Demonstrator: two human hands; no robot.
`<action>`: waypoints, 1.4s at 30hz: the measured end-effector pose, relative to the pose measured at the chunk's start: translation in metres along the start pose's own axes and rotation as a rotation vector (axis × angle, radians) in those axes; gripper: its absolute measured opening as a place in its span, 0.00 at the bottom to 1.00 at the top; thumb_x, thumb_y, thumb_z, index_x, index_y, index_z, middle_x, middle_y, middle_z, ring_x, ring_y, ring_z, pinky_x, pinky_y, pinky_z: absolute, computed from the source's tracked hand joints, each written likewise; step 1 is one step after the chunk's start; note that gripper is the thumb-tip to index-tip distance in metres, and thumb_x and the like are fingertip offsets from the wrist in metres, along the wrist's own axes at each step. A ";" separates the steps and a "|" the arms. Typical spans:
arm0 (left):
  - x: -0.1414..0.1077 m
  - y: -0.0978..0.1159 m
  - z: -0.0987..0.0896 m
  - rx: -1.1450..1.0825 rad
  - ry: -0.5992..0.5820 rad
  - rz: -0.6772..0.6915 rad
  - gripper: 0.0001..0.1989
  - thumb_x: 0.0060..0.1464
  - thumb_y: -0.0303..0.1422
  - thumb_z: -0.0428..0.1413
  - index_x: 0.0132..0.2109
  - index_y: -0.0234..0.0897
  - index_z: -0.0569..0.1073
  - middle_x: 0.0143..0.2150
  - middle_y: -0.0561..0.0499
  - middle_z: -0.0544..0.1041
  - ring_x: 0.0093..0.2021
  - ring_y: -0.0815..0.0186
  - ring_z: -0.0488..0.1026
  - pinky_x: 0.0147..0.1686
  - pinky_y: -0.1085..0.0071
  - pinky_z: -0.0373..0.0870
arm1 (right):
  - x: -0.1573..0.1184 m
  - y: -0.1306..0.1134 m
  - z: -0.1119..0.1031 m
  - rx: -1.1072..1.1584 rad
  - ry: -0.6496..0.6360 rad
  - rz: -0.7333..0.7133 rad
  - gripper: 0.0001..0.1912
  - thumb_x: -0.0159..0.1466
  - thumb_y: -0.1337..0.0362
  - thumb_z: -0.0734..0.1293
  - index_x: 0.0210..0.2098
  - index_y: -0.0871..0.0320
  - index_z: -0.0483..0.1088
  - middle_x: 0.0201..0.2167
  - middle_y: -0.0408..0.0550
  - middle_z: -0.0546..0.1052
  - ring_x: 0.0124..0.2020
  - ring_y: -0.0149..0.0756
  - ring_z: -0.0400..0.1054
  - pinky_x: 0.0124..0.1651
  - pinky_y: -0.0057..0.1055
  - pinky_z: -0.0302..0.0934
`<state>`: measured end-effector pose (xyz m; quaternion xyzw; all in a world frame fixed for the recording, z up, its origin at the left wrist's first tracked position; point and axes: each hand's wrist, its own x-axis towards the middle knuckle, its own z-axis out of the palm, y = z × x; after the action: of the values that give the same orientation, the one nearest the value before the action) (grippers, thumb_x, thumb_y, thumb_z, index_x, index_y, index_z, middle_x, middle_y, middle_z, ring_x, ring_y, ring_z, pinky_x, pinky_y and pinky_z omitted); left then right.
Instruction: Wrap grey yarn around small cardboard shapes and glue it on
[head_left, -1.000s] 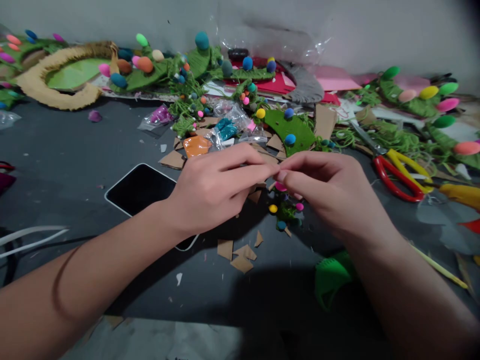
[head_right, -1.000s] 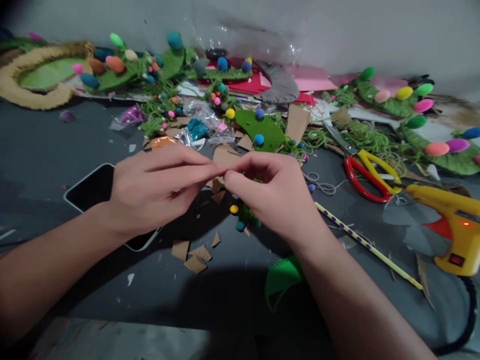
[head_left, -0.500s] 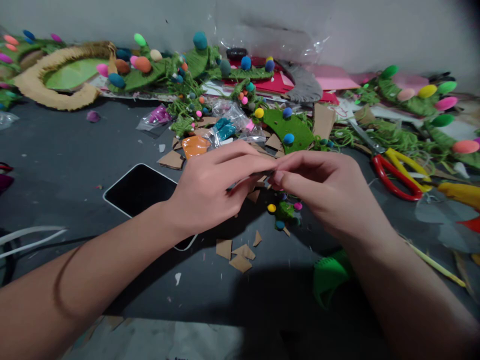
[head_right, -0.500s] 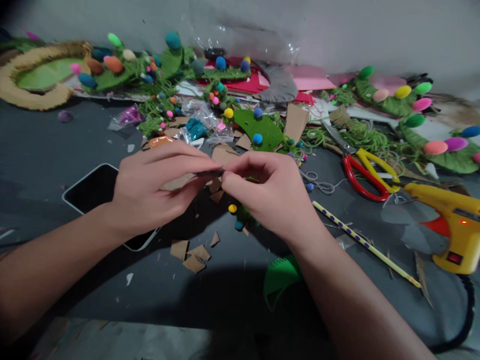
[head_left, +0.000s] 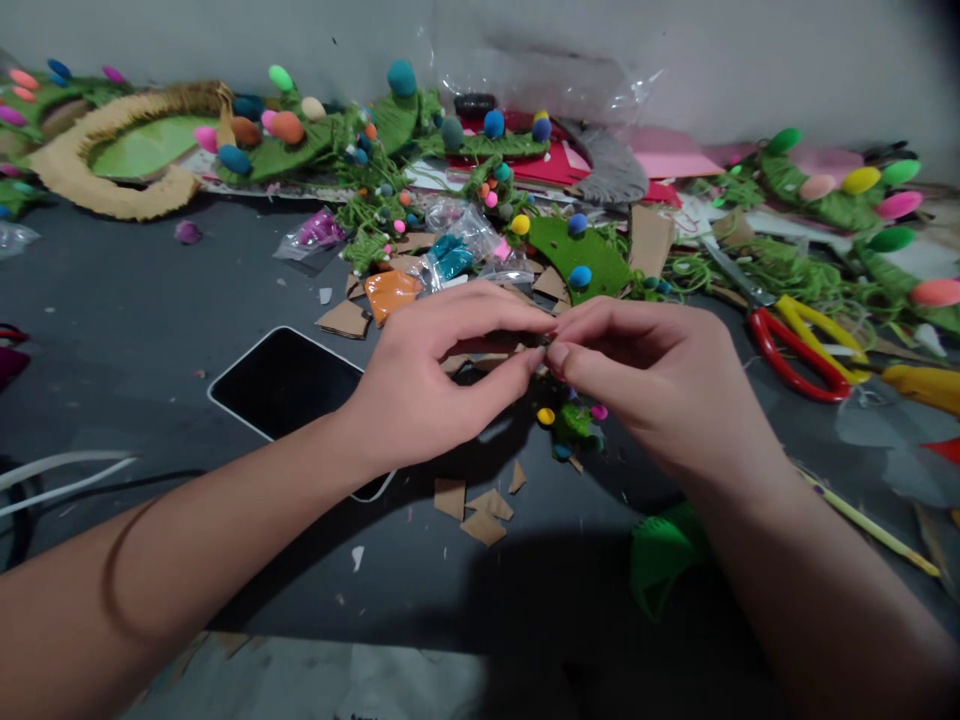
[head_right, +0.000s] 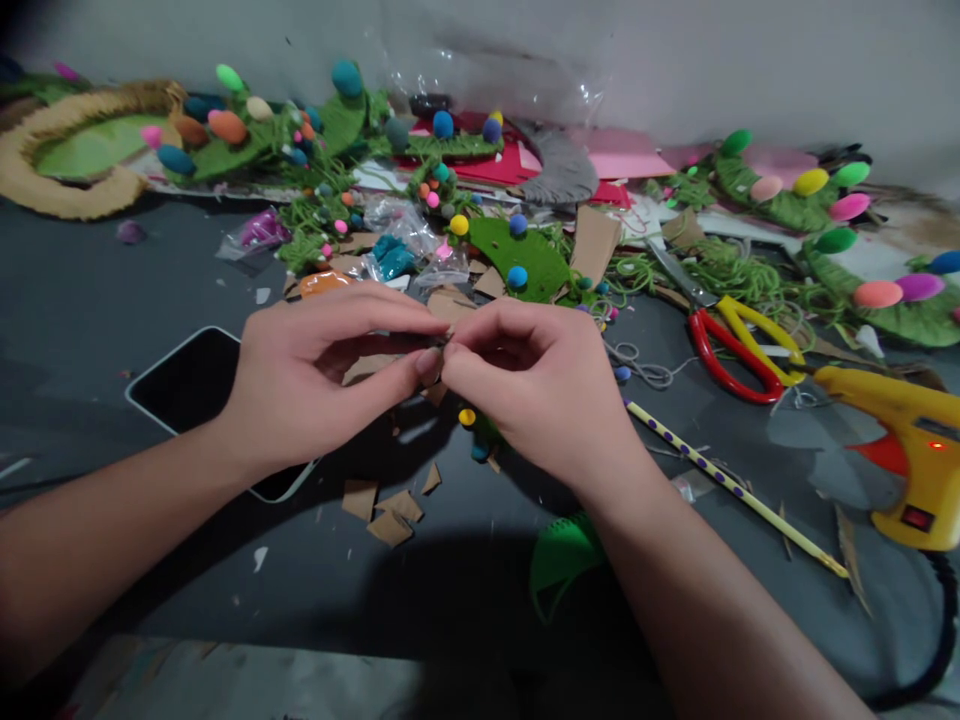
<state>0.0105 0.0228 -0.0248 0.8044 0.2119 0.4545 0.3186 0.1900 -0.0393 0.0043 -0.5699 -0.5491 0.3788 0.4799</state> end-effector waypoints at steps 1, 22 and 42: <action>0.000 0.000 0.000 -0.007 -0.001 -0.001 0.11 0.58 0.25 0.62 0.46 0.44 0.81 0.45 0.51 0.83 0.43 0.64 0.81 0.38 0.69 0.82 | 0.000 0.000 0.000 -0.002 0.000 0.002 0.06 0.56 0.73 0.71 0.26 0.56 0.77 0.28 0.43 0.80 0.34 0.34 0.74 0.34 0.27 0.69; 0.003 0.003 -0.001 -0.019 0.019 -0.050 0.10 0.59 0.25 0.61 0.44 0.44 0.84 0.42 0.53 0.85 0.40 0.65 0.82 0.34 0.73 0.81 | -0.001 -0.002 0.002 -0.076 0.003 -0.029 0.06 0.55 0.72 0.70 0.25 0.56 0.75 0.29 0.43 0.78 0.32 0.32 0.70 0.32 0.28 0.65; 0.004 0.006 -0.003 -0.006 0.066 -0.187 0.08 0.57 0.29 0.64 0.44 0.43 0.85 0.41 0.53 0.86 0.40 0.65 0.83 0.38 0.73 0.82 | 0.001 0.003 0.001 0.025 0.012 -0.036 0.06 0.57 0.72 0.75 0.34 0.58 0.80 0.31 0.43 0.82 0.33 0.33 0.77 0.35 0.28 0.72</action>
<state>0.0104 0.0222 -0.0167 0.7647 0.2951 0.4496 0.3549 0.1899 -0.0376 0.0009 -0.5561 -0.5515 0.3737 0.4970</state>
